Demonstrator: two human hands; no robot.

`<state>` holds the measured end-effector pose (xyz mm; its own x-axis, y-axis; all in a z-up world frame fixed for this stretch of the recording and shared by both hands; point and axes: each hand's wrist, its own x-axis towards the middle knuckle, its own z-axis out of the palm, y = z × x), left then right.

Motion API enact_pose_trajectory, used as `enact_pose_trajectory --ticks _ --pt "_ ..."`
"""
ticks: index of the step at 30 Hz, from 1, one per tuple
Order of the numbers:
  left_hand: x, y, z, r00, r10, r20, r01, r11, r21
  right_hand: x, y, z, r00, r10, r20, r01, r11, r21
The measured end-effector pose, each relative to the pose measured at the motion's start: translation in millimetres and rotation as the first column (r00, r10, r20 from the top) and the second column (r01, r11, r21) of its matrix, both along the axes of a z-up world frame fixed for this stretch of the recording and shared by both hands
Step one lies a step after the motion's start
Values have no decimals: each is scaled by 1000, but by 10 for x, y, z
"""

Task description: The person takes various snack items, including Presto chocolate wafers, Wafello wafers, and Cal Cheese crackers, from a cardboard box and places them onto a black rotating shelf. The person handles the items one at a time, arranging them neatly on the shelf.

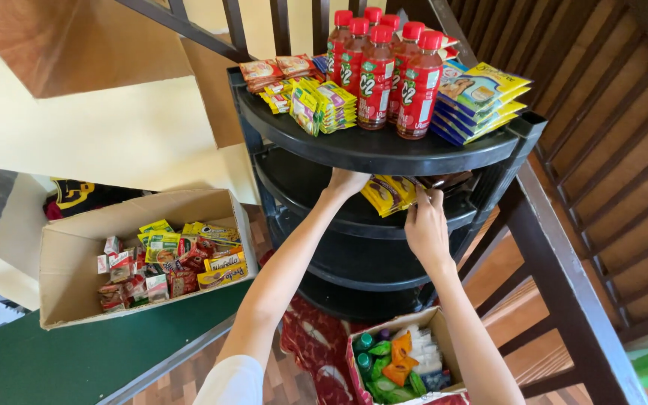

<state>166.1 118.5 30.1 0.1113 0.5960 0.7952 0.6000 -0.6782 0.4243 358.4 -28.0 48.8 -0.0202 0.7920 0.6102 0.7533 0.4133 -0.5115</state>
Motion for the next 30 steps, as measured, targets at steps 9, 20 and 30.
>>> enact_pose_trajectory --ticks 9,20,30 --pt "18 -92 -154 983 141 -121 -123 981 148 -51 -92 -96 991 -39 132 37 999 18" --pt "-152 -952 104 995 51 -80 -52 998 -16 -440 -527 120 975 -180 132 152 969 195" --pt "-1127 -2042 142 988 -90 126 97 994 -54 -1625 -979 134 998 67 21 -69 988 141"
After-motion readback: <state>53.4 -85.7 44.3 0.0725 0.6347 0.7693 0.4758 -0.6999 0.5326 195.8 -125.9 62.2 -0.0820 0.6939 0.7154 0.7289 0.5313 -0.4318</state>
